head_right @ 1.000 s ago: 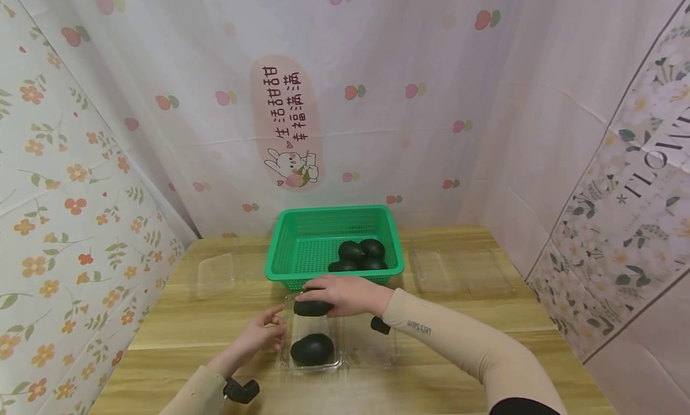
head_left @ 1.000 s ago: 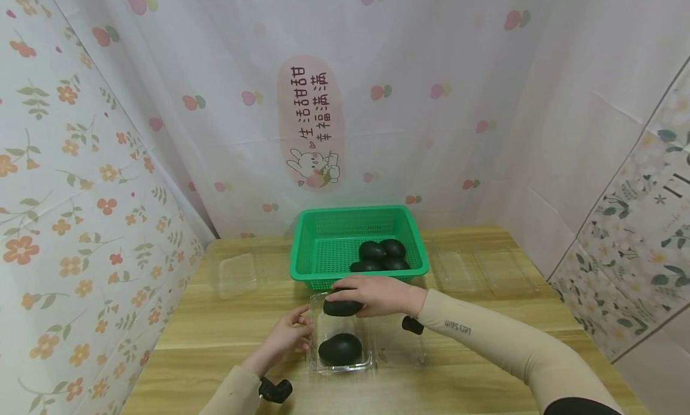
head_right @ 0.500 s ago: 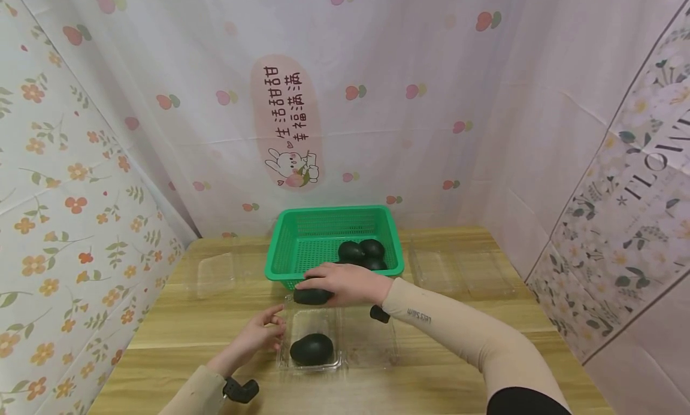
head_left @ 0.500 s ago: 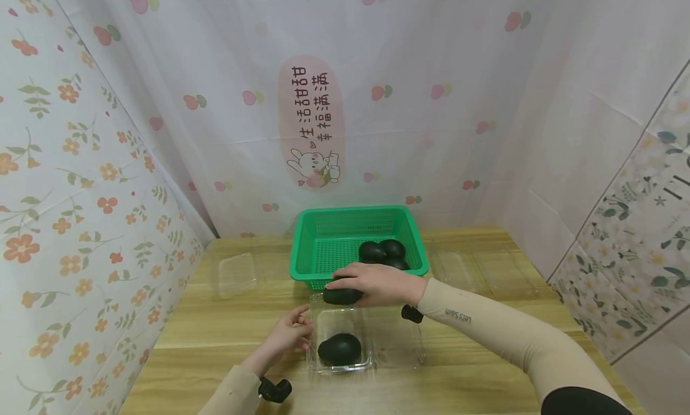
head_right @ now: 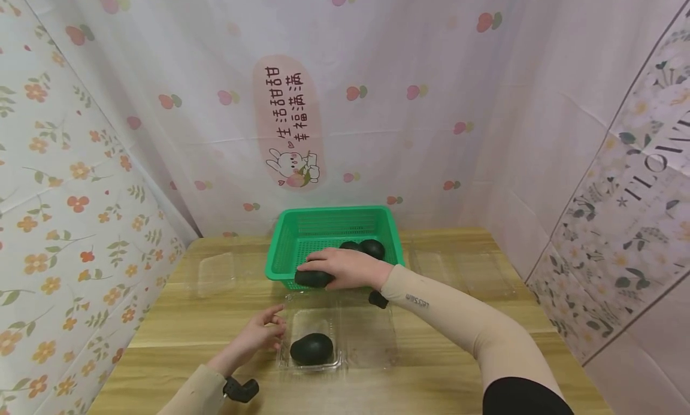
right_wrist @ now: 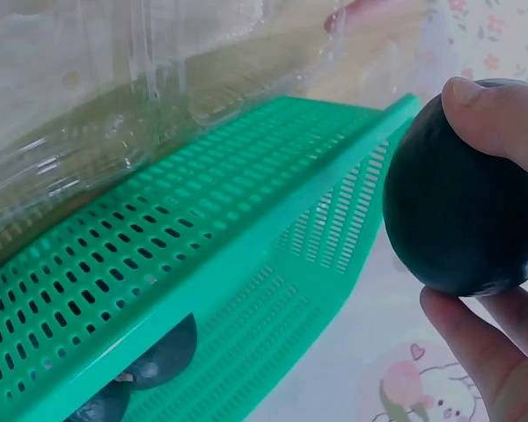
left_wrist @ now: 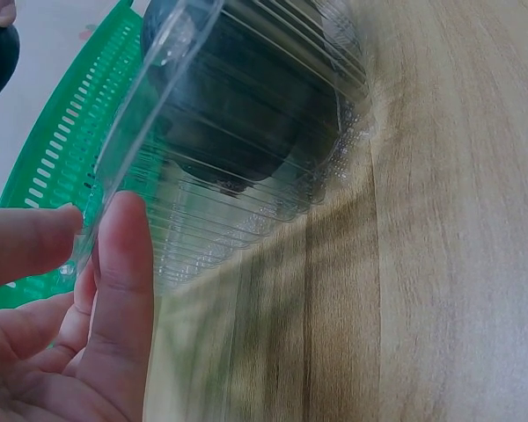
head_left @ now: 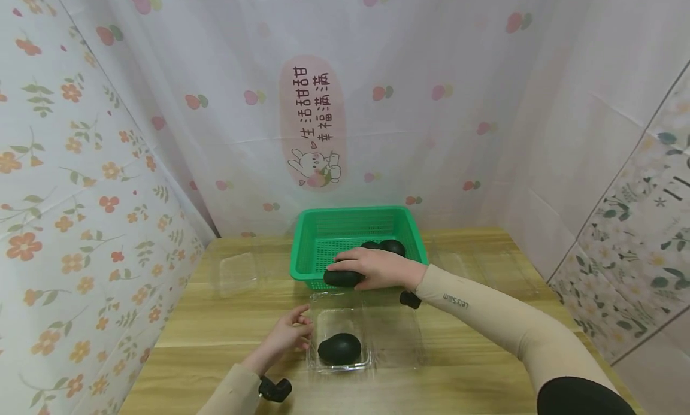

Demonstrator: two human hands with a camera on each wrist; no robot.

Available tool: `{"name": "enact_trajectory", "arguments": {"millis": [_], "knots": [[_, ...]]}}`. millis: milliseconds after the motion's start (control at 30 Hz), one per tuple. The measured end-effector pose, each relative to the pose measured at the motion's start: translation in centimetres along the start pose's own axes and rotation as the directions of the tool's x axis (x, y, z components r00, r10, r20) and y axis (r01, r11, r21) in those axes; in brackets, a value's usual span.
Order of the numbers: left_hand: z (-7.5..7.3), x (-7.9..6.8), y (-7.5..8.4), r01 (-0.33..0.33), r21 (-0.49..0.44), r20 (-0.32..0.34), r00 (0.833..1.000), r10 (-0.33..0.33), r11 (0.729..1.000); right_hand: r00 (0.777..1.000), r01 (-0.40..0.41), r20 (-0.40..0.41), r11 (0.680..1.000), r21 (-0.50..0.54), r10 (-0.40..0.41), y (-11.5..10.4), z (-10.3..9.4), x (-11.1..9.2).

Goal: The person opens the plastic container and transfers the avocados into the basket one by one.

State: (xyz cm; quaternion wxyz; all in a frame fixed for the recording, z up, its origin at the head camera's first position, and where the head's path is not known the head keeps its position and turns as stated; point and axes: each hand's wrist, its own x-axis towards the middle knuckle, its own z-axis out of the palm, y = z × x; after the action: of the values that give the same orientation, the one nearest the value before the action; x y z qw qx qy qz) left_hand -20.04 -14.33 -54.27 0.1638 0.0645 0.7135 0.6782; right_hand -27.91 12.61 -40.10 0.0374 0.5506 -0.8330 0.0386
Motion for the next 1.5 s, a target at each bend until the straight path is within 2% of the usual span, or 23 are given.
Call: {"name": "enact_trajectory", "arguments": {"millis": [133,367,567,1033,1167,1367,1500], "knots": [[0.0,0.0,0.0,0.001,0.008,0.002,1.000,-0.001,1.000,0.999,-0.035,0.025,0.999,0.009,0.035,0.1,-0.2,0.4],[-0.1,0.1,-0.1,0.003,0.010,-0.001,1.000,-0.003,1.000,0.997,-0.070,0.019,0.997,0.028,0.069,0.2,-0.3,1.6],[-0.2,0.1,-0.1,-0.001,0.013,0.003,1.000,0.001,1.000,0.996,-0.086,0.027,0.992,0.092,0.084,0.4,-0.3,2.6],[-0.2,0.3,0.0,-0.001,0.008,0.014,1.000,0.001,1.000,0.981,-0.191,0.075,0.961,0.201,0.179,1.7,0.1,4.6],[-0.3,0.2,0.0,-0.003,0.013,0.018,1.000,0.003,1.000,0.975,-0.221,0.085,0.952,0.213,0.208,2.1,0.1,5.2],[-0.2,0.2,0.1,-0.004,0.012,0.019,1.000,0.004,1.000,0.975,-0.216,0.090,0.952,0.215,0.201,2.9,0.0,5.9],[-0.3,0.1,0.1,-0.011,0.010,0.021,1.000,0.011,1.000,0.967,-0.249,0.105,0.945,0.213,0.232,3.4,0.0,6.5]]}}
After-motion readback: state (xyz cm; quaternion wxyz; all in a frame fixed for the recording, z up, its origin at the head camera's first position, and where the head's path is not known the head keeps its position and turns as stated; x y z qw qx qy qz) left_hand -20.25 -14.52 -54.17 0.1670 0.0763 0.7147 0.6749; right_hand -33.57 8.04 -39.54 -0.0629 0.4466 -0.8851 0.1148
